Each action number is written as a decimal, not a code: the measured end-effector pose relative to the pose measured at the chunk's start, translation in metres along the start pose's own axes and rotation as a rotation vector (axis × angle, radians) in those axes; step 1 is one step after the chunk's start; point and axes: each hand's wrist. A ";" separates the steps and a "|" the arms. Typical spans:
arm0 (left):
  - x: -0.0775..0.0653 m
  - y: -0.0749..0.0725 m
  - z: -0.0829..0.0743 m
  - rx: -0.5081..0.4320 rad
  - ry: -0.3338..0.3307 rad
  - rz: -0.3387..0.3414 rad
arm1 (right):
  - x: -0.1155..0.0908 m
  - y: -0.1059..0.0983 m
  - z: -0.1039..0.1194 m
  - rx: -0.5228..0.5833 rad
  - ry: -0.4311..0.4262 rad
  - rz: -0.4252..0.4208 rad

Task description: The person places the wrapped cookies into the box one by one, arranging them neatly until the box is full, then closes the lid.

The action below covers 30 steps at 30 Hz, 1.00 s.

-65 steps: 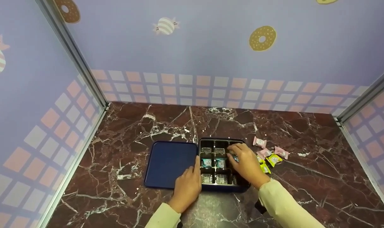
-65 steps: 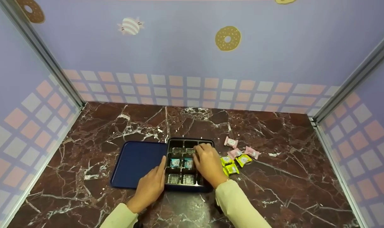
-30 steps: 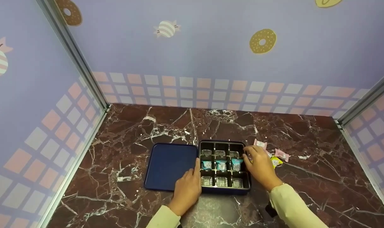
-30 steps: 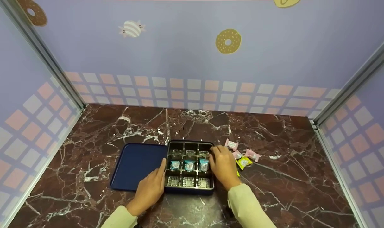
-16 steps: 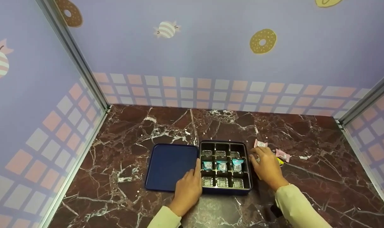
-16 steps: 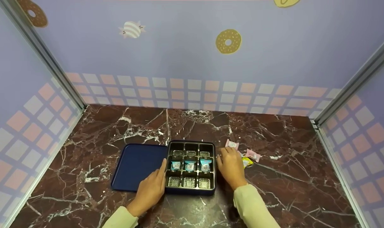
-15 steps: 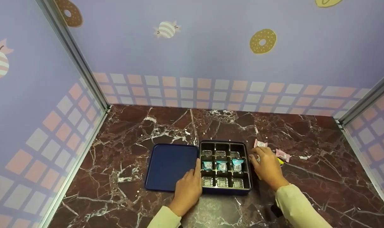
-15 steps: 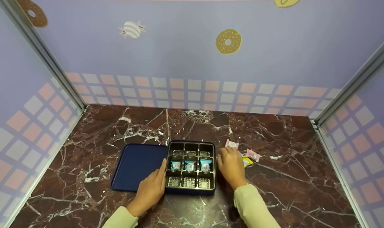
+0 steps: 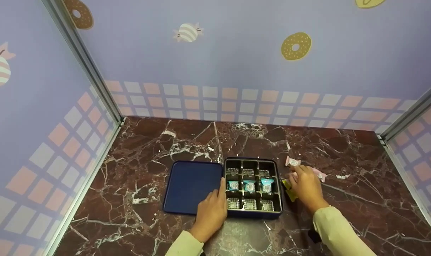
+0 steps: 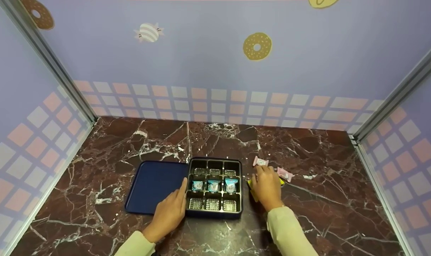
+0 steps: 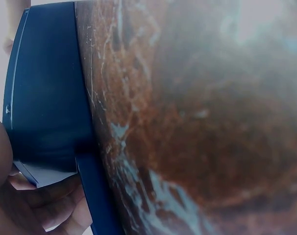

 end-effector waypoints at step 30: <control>-0.001 0.001 0.000 0.011 0.001 -0.003 | -0.006 0.004 -0.024 -0.022 0.181 0.123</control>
Point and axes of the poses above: each hand's wrist, its own x-axis towards the middle knuckle, its own y-axis out of the palm, z = x × y, and after that the axes turned 1 degree about -z, right-handed
